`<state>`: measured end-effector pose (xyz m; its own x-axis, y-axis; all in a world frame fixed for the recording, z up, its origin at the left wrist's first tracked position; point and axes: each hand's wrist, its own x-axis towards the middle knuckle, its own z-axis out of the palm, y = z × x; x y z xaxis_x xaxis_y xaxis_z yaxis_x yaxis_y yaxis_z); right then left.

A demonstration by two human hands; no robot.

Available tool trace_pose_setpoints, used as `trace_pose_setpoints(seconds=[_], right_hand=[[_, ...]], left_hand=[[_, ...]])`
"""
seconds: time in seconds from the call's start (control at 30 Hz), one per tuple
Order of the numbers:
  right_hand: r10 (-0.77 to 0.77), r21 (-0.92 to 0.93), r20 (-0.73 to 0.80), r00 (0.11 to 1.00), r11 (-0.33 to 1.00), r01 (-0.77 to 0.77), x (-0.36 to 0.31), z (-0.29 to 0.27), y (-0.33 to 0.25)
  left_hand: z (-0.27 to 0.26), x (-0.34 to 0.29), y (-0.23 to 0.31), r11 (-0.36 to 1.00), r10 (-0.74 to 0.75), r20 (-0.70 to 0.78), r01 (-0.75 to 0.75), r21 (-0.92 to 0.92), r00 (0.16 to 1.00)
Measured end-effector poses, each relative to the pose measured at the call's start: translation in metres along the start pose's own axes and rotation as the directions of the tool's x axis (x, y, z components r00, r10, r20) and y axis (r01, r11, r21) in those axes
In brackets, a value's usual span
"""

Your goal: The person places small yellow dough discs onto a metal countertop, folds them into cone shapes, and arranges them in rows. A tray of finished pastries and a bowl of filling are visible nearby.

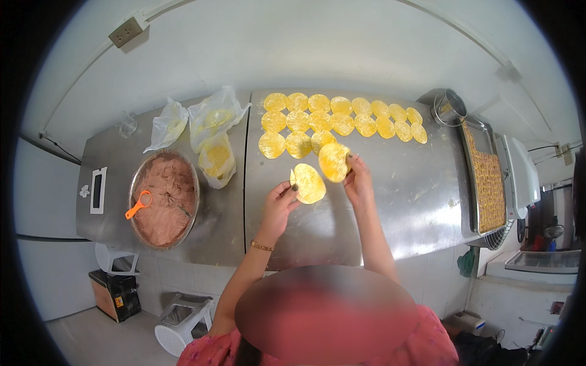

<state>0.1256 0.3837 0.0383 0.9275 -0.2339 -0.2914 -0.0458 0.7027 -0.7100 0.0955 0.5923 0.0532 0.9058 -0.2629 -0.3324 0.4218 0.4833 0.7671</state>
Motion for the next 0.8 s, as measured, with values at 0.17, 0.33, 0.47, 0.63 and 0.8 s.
trace_pose_setpoints(seconds=[0.17, 0.33, 0.47, 0.63, 0.8], right_hand=[[-0.364, -0.616, -0.196, 0.911, 0.768, 0.174, 0.069, -0.038, -0.009], [-0.446, -0.893, 0.426, 0.787, -0.344, 0.289, 0.074, -0.069, 0.01], [-0.457, -0.912, 0.38, 0.805, -0.332, 0.242, 0.082, -0.092, 0.016], [-0.475, -0.917, 0.353, 0.807, -0.349, 0.195, 0.082, -0.086, 0.008], [-0.493, -0.917, 0.349, 0.797, -0.354, 0.183, 0.079, -0.086, 0.009]], left_hand=[[-0.017, -0.007, -0.002, 0.999, 0.032, -0.066, -0.032, -0.001, 0.997], [-0.02, -0.013, 0.001, 0.999, 0.034, -0.106, -0.037, -0.03, 0.994], [-0.019, -0.014, 0.0, 0.998, 0.058, -0.063, -0.06, -0.027, 0.996], [-0.012, -0.015, 0.002, 0.997, 0.058, -0.069, -0.061, -0.048, 0.996], [-0.009, -0.016, -0.002, 0.997, 0.051, -0.036, -0.053, -0.06, 0.998]])
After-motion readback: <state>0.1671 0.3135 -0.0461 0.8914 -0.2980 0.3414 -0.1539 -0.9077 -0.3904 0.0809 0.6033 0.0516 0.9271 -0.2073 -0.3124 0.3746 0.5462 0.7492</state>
